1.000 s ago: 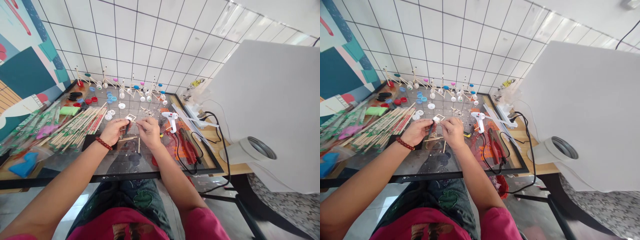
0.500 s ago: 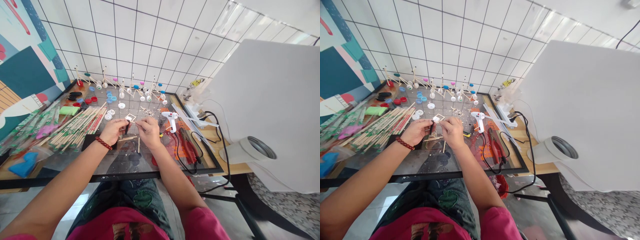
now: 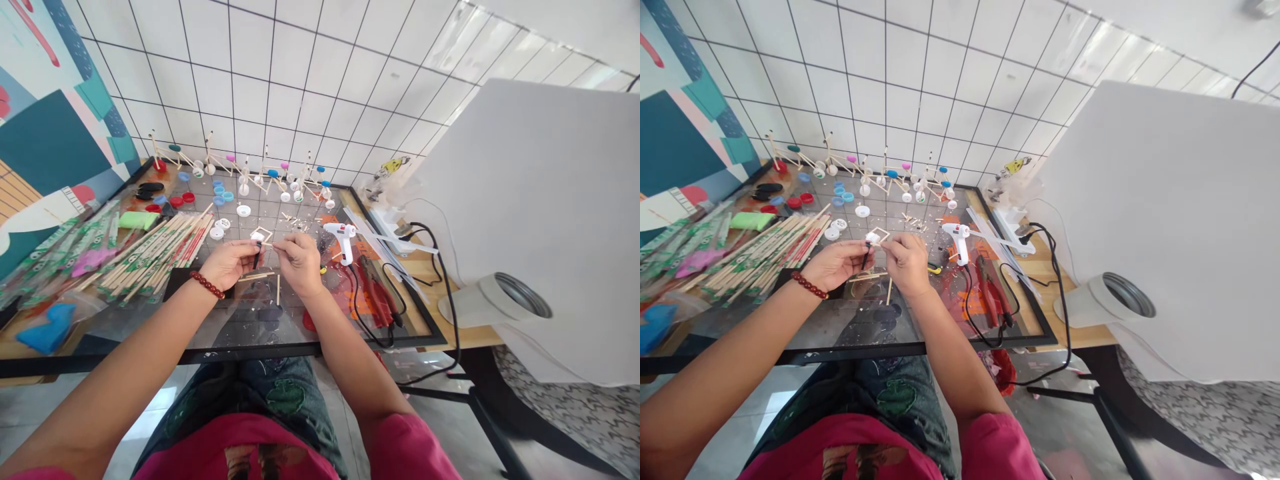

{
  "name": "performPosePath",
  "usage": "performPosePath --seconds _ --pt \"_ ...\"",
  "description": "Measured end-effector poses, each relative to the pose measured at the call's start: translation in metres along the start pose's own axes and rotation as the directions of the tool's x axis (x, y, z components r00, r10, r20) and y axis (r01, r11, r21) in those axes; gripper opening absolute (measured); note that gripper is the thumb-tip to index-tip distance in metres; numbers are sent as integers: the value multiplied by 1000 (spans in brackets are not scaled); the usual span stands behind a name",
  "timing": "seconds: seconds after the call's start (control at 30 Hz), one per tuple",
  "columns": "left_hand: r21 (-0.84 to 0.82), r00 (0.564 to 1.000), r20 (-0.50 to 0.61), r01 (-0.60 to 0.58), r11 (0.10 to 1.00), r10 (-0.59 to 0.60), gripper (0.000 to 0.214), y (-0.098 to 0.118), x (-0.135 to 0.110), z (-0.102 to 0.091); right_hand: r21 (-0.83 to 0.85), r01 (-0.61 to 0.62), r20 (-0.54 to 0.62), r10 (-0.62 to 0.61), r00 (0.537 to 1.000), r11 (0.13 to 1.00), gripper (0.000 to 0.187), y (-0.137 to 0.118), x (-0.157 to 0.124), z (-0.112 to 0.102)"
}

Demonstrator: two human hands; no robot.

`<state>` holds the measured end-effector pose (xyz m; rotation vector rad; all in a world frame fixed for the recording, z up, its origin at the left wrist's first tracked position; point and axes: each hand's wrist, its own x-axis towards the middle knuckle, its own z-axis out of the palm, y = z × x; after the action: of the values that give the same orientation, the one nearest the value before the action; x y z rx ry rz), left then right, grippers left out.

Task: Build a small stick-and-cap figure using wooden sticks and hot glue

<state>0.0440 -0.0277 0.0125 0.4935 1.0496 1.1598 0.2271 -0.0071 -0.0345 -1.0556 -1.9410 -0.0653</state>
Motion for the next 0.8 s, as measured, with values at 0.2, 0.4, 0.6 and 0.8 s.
performPosePath --seconds 0.2,0.4,0.6,0.8 --pt "33 999 30 17 999 -18 21 0 -1 -1 4 -18 -17 18 1000 1000 21 1 -1 1" --pt "86 1000 17 16 996 -17 18 1 -3 0 18 26 -87 -24 996 1000 25 2 -2 2" --pt "76 999 25 34 997 -36 15 1 -3 0 -10 -10 -53 10 999 1000 29 3 -2 3" --pt "98 1000 -21 -2 995 4 14 -2 -2 0 -60 -9 5 10 1000 998 28 -1 -1 -1"
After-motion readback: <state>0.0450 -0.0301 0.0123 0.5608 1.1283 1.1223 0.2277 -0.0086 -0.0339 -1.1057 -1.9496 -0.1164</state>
